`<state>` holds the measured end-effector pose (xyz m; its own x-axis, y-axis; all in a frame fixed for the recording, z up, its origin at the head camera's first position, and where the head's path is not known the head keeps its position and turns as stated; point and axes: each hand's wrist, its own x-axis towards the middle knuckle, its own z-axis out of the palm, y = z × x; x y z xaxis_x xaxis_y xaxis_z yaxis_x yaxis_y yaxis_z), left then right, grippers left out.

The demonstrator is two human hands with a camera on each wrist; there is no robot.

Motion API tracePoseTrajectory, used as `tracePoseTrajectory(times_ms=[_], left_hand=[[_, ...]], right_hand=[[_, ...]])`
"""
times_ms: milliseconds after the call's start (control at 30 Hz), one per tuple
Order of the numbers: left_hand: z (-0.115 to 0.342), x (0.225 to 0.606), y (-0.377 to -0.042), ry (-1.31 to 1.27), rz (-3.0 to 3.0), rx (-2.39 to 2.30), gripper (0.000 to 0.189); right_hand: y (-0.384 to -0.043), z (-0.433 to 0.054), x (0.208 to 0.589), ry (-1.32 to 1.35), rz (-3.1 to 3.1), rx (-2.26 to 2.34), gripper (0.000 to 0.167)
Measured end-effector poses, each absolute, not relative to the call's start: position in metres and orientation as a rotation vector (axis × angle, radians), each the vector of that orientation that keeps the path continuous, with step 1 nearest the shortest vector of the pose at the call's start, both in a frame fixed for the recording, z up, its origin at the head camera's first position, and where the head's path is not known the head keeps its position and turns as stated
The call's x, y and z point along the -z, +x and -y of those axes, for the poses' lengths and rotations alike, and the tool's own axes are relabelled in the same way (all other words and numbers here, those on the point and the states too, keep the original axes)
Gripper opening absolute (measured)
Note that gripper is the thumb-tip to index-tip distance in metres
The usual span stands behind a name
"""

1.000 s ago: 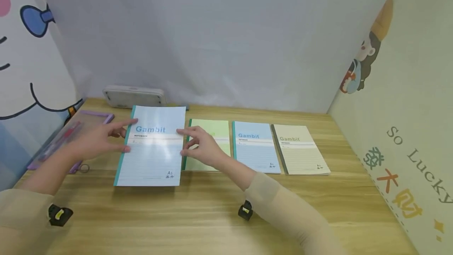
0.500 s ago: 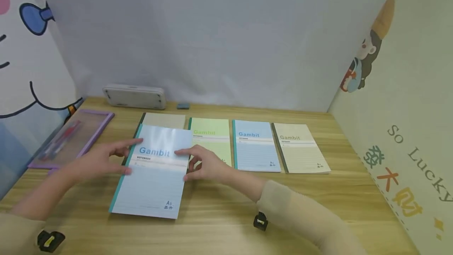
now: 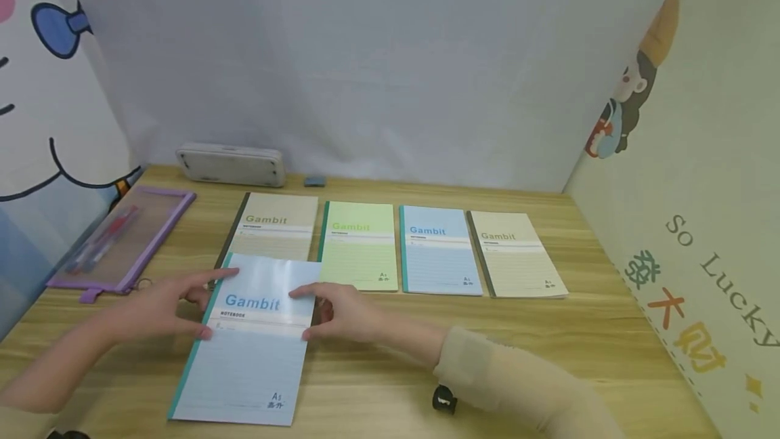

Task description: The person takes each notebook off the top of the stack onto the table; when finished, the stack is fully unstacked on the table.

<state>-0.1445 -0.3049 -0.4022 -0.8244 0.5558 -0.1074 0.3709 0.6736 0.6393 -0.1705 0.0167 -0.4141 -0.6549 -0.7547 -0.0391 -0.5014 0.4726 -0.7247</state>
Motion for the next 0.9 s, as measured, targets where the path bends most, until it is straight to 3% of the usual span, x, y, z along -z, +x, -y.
tracePoseTrajectory(times_ms=[300, 900], left_hand=[[0.318, 0.414, -0.136, 0.774, -2.434, -0.946, 0.096], [0.325, 0.42, -0.133, 0.714, -2.427, -0.863, 0.087]], right_hand=[[-0.162, -0.001, 0.429, -1.155, -2.415, 0.849, 0.062], [-0.162, 0.018, 0.419, -1.176, -2.429, 0.531, 0.056]])
